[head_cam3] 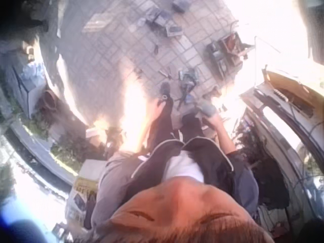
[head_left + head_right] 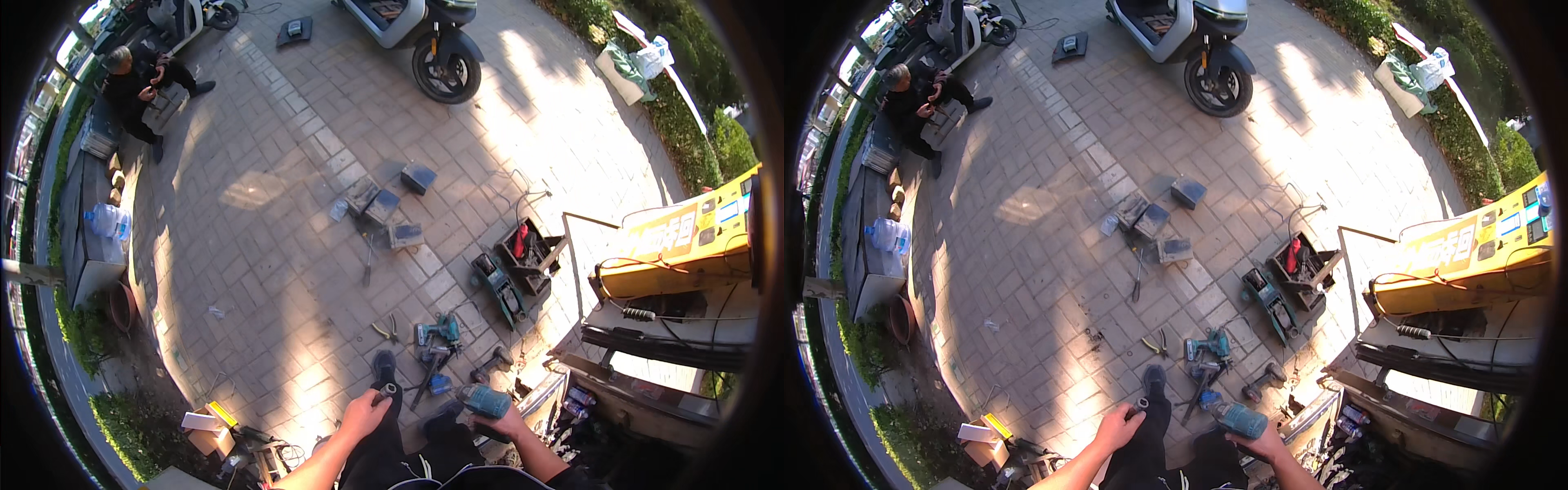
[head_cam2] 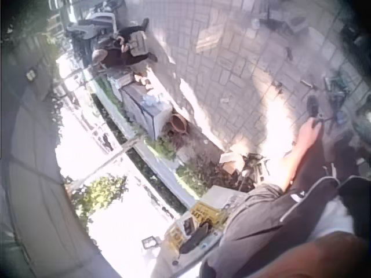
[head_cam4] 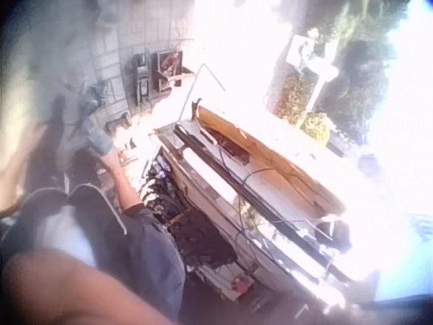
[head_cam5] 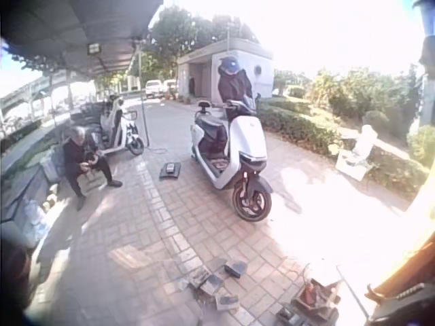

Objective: The person removes the scooter seat, uses a multimeter to test the battery terminals, then uses a power drill to remove and reinstall the battery. The seat is reattached, and the multimeter is used again to check the battery connections.

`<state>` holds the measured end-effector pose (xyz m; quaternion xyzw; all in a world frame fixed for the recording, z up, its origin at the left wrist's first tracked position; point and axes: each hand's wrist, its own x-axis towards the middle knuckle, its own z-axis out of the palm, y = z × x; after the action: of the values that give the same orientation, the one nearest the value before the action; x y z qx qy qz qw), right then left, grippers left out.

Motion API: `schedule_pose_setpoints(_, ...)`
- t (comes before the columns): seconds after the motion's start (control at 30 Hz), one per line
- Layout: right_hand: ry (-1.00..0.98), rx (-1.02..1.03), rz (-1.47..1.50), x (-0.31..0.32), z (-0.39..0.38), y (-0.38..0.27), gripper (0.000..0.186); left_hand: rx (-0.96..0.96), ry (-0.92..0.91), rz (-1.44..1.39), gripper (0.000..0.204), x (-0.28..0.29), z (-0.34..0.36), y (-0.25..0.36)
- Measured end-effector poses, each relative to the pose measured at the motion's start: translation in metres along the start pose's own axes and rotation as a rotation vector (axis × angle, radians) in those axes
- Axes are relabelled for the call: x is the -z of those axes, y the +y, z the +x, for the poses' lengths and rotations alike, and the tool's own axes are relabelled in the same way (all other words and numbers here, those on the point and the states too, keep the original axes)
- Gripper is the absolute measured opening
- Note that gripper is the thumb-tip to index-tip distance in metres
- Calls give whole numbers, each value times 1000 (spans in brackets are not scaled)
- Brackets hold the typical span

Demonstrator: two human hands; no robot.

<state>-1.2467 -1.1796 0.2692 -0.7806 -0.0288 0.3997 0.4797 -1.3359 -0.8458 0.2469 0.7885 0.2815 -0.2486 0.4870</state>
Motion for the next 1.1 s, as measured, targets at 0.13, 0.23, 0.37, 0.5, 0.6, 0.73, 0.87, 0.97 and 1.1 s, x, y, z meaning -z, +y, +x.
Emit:
schedule_pose_setpoints(0.13, -208, 104, -502, -19, 32, -63, 49, -204, 141, 100, 32, 105, -24, 37)
schedule_pose_setpoints(0.23, -174, 519, -767, -23, 87, -114, 43, -252, 288, 100, 30, 164, -29, 61)
schedule_pose_setpoints(0.37, -217, 684, -454, -42, 136, -254, 36, -349, 544, 134, 19, 230, -26, 96)
schedule_pose_setpoints(0.5, -313, 499, 8, -58, 178, -382, 39, -480, 715, 177, 23, 311, 21, 137)
schedule_pose_setpoints(0.6, -420, 426, 101, -65, 241, -441, 38, -512, 808, 238, 31, 370, 63, 162)
schedule_pose_setpoints(0.73, -570, 625, 3, -84, 315, -523, 37, -412, 863, 218, 35, 437, 93, 182)
schedule_pose_setpoints(0.87, -614, 710, -154, -87, 376, -582, 43, -420, 851, 253, 37, 504, 130, 204)
schedule_pose_setpoints(0.97, -666, 679, -214, -88, 425, -639, 44, -481, 829, 372, 36, 560, 169, 216)
schedule_pose_setpoints(1.1, -694, 606, -238, -101, 501, -709, 44, -584, 832, 446, 35, 638, 245, 233)
